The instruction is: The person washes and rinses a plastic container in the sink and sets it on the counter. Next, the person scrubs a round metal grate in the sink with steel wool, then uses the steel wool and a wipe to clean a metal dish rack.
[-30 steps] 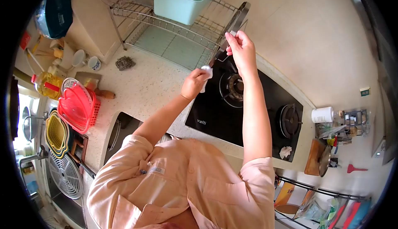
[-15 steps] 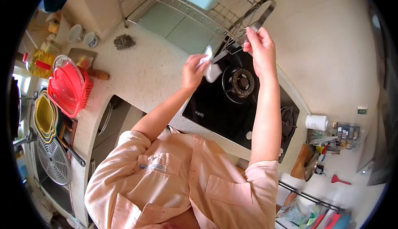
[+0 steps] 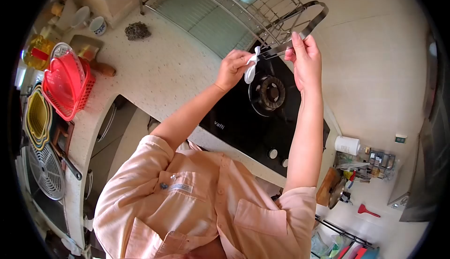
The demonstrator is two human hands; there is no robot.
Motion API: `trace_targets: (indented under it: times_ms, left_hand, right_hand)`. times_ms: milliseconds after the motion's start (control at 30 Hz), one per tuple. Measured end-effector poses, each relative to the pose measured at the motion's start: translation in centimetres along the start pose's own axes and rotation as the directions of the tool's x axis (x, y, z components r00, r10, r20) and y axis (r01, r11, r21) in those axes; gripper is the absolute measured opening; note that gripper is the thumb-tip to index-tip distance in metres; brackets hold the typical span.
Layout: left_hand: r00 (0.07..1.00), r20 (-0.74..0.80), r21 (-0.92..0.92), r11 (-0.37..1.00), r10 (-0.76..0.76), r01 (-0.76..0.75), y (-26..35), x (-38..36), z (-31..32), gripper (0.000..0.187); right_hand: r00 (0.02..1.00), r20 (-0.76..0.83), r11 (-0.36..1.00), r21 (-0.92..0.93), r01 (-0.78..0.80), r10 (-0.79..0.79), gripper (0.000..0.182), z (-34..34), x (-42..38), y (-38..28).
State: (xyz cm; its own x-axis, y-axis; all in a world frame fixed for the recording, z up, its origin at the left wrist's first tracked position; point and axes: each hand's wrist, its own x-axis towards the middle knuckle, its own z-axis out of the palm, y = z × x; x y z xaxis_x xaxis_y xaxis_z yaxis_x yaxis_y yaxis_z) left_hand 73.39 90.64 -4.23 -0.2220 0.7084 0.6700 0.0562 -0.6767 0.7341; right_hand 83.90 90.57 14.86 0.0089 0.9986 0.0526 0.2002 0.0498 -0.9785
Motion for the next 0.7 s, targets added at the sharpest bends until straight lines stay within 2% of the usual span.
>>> trace_targets:
  times_ms: [133,200,267,300,333,400,500,533,567,600,633,700]
  left_hand:
    - [0.998,0.023,-0.129,0.989,-0.067,0.069,3.0,3.3,0.1,0.015]
    - [0.989,0.062,-0.250,0.957,-0.136,0.147,2.9,3.4,0.4,0.015]
    - [0.996,0.054,-0.190,0.979,-0.069,0.078,2.1,2.7,0.2,0.015]
    - [0.999,0.003,-0.186,0.981,-0.051,0.051,0.8,1.5,0.5,0.015]
    - [0.991,-0.006,-0.202,0.971,-0.134,0.130,-0.4,0.0,0.5,0.017]
    - [0.986,-0.032,-0.229,0.961,-0.166,0.155,-1.7,-1.3,0.5,0.020]
    - [0.998,-0.008,-0.074,0.995,-0.064,0.063,-2.5,-2.1,-0.8,0.023]
    - [0.992,0.043,-0.021,0.993,-0.115,0.116,-3.4,-3.4,-1.7,0.023]
    - [0.960,-0.013,0.033,0.959,-0.280,0.280,-4.8,-5.5,-2.7,0.020]
    - [0.899,-0.078,0.076,0.897,-0.431,0.436,-5.8,-6.8,-3.8,0.016]
    - [0.840,-0.157,0.074,0.842,-0.519,0.534,-5.8,-7.0,-4.8,0.016]
    - [0.666,-0.302,0.047,0.687,-0.682,0.725,-5.1,-8.6,-6.1,0.017]
  right_hand:
    - [1.000,0.009,1.000,0.004,0.014,-0.014,0.018,0.1,0.4,0.1]
    - [1.000,-0.001,1.000,0.011,0.001,-0.001,0.018,-0.1,-0.1,0.2]
    - [1.000,-0.023,1.000,0.022,-0.004,0.004,0.018,0.4,0.0,-0.1]
    - [1.000,-0.017,1.000,0.028,-0.001,0.001,0.018,0.2,-0.1,0.0]
    - [1.000,-0.009,0.999,0.031,-0.006,0.006,0.019,-0.1,-0.3,0.3]
    - [1.000,0.011,0.999,0.043,0.018,-0.019,0.019,0.1,0.5,0.1]
    - [0.999,0.014,1.000,-0.006,0.029,-0.029,0.020,-0.2,0.1,0.3]
    - [1.000,0.000,0.999,-0.042,0.011,-0.011,0.021,-0.1,-0.1,0.3]
    - [1.000,-0.013,0.997,-0.075,-0.004,0.003,0.022,0.1,-0.3,0.1]
    - [1.000,-0.027,0.994,-0.108,-0.017,0.014,0.024,0.4,-0.1,-0.1]
    - [1.000,-0.019,0.993,-0.118,0.009,-0.011,0.025,0.5,0.1,-0.2]
    - [0.999,-0.008,0.990,-0.141,0.031,-0.032,0.028,0.4,-0.1,0.2]
